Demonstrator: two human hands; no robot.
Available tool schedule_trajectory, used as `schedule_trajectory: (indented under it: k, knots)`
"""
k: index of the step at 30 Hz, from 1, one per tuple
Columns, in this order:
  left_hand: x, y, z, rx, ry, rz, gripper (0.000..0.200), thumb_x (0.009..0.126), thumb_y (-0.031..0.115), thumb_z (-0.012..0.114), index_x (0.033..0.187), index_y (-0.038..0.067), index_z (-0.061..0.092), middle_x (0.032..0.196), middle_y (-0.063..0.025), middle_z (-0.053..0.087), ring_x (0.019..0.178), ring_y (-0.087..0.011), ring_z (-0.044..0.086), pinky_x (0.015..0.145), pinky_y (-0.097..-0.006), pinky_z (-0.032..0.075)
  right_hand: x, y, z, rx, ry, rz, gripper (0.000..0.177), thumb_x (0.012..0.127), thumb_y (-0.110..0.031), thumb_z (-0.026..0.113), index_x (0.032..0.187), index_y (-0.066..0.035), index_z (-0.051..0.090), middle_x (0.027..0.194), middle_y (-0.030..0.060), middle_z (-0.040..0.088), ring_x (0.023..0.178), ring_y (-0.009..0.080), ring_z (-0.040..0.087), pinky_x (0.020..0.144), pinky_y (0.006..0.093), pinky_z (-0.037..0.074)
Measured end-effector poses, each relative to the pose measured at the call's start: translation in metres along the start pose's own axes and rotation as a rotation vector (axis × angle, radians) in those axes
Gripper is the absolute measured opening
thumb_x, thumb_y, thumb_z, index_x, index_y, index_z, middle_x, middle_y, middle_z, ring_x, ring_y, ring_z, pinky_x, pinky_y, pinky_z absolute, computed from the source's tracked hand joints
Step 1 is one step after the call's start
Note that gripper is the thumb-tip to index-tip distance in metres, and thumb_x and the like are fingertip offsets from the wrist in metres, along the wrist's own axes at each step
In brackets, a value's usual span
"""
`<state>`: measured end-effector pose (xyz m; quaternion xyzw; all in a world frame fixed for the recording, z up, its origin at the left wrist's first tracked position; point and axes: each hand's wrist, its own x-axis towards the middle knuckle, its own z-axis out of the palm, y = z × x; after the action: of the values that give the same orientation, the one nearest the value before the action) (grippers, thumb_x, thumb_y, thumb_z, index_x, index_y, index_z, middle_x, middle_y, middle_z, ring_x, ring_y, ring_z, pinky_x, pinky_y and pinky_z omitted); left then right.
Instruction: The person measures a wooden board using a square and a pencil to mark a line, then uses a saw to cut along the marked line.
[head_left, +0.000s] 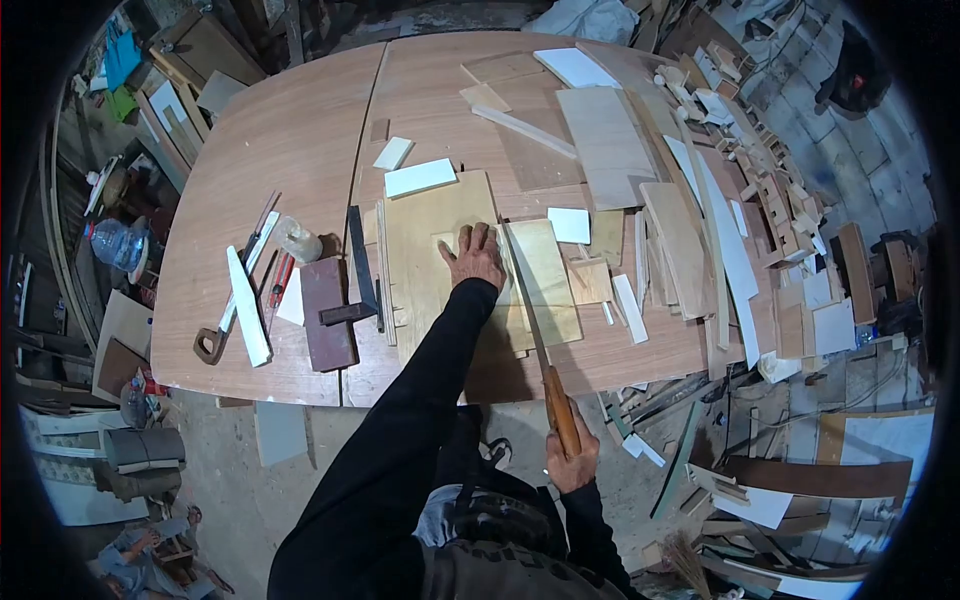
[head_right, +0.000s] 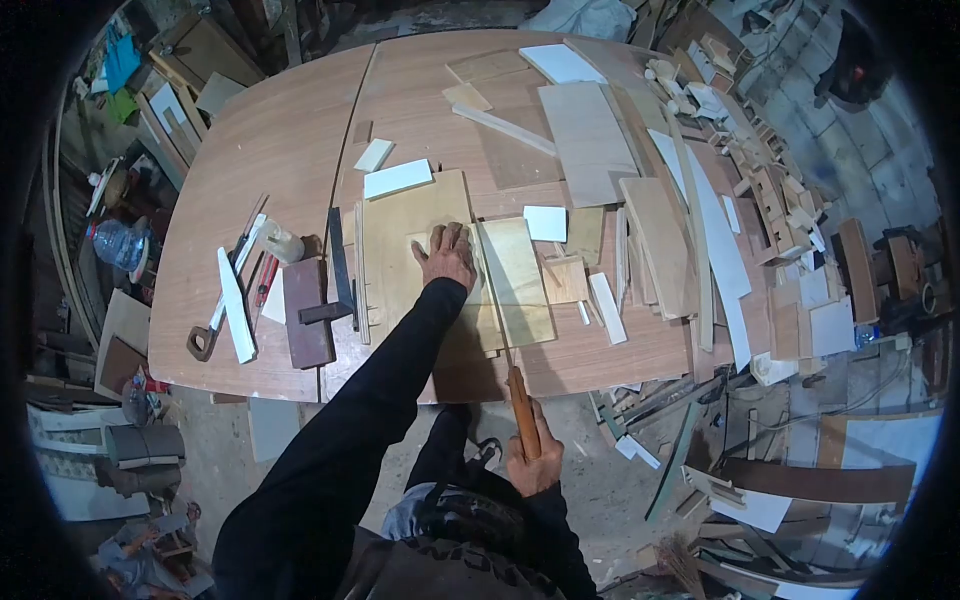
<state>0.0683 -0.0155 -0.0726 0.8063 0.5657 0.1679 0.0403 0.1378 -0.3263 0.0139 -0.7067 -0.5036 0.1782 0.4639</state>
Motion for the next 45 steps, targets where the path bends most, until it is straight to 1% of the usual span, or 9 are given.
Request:
schedule_trajectory:
  k: [2,16,24,28,32,34,35,37,45]
  knots:
    - [0.000,-0.001,0.000,-0.003,-0.006,0.004,0.042,0.086,0.019,0.049,0.128,0.016,0.052,0.138,-0.0009,0.041,0.133,-0.0228,0.032,0.103,-0.0686,0.019,0.009,-0.007,0.000,0.027,-0.077,0.165,0.060,0.072,0.002,0.055,0.131,-0.001,0.049,0.089,0.0273,0.064,0.065,0.0322,0.067,0.063,0.0367,0.052]
    - [0.000,0.002,-0.008,0.003,-0.037,0.001,0.043,0.087,0.018,0.049,0.130,0.017,0.052,0.140,-0.0007,0.041,0.134,-0.0245,0.032,0.104,-0.0692,0.017,0.030,0.008,0.023,0.006,0.007,0.022,0.060,0.074,0.002,0.053,0.133,-0.005,0.048,0.089,0.0254,0.064,0.066,0.0323,0.066,0.064,0.0351,0.052]
    - [0.000,0.001,-0.003,-0.014,-0.033,-0.008,0.045,0.084,0.016,0.052,0.129,0.017,0.052,0.139,-0.0006,0.040,0.134,-0.0233,0.031,0.104,-0.0689,0.017,0.015,-0.002,0.005,0.052,-0.066,0.207,0.060,0.073,0.002,0.054,0.133,-0.004,0.048,0.097,0.0248,0.065,0.071,0.0285,0.068,0.067,0.0341,0.052]
    - [0.002,0.001,-0.004,-0.021,-0.038,-0.009,0.047,0.083,0.016,0.053,0.129,0.017,0.052,0.139,-0.0003,0.040,0.134,-0.0233,0.031,0.104,-0.0689,0.017,0.024,0.004,0.014,0.014,0.000,0.015,0.061,0.073,0.002,0.054,0.133,-0.004,0.048,0.098,0.0238,0.066,0.069,0.0265,0.068,0.066,0.0330,0.053]
    - [0.000,-0.001,-0.004,-0.017,-0.048,-0.022,0.050,0.081,0.017,0.054,0.131,0.018,0.050,0.139,-0.0004,0.039,0.135,-0.0231,0.030,0.105,-0.0684,0.016,-0.001,-0.009,-0.004,0.017,-0.069,0.119,0.059,0.073,0.003,0.054,0.132,-0.004,0.049,0.101,0.0271,0.064,0.080,0.0325,0.069,0.071,0.0331,0.052]
    - [-0.001,0.002,-0.001,-0.017,-0.042,-0.010,0.051,0.081,0.017,0.054,0.132,0.019,0.049,0.140,-0.0006,0.039,0.135,-0.0231,0.030,0.105,-0.0682,0.016,0.013,-0.001,0.008,0.184,-0.096,0.356,0.060,0.072,0.003,0.055,0.131,-0.003,0.050,0.099,0.0263,0.065,0.078,0.0346,0.069,0.068,0.0335,0.053]
    - [0.000,0.002,0.001,-0.021,-0.036,-0.013,0.051,0.082,0.017,0.054,0.132,0.018,0.049,0.140,-0.0007,0.039,0.135,-0.0230,0.030,0.105,-0.0682,0.017,0.022,0.005,0.015,0.184,-0.094,0.353,0.060,0.072,0.003,0.055,0.131,-0.003,0.050,0.099,0.0263,0.065,0.078,0.0346,0.069,0.068,0.0335,0.053]
    - [0.003,-0.001,-0.003,-0.016,-0.027,-0.010,0.051,0.082,0.017,0.054,0.132,0.018,0.049,0.140,-0.0009,0.039,0.135,-0.0229,0.030,0.105,-0.0682,0.017,0.034,0.013,0.028,0.077,0.017,0.008,0.060,0.073,0.003,0.055,0.132,-0.003,0.049,0.096,0.0254,0.065,0.074,0.0327,0.069,0.066,0.0336,0.053]
    - [0.001,0.001,-0.004,-0.033,-0.038,-0.009,0.046,0.084,0.017,0.052,0.130,0.016,0.050,0.138,-0.0011,0.041,0.134,-0.0225,0.031,0.104,-0.0693,0.017,0.021,0.006,0.015,0.022,-0.037,0.117,0.058,0.074,0.001,0.054,0.131,-0.001,0.048,0.091,0.0261,0.065,0.076,0.0363,0.068,0.067,0.0349,0.052]
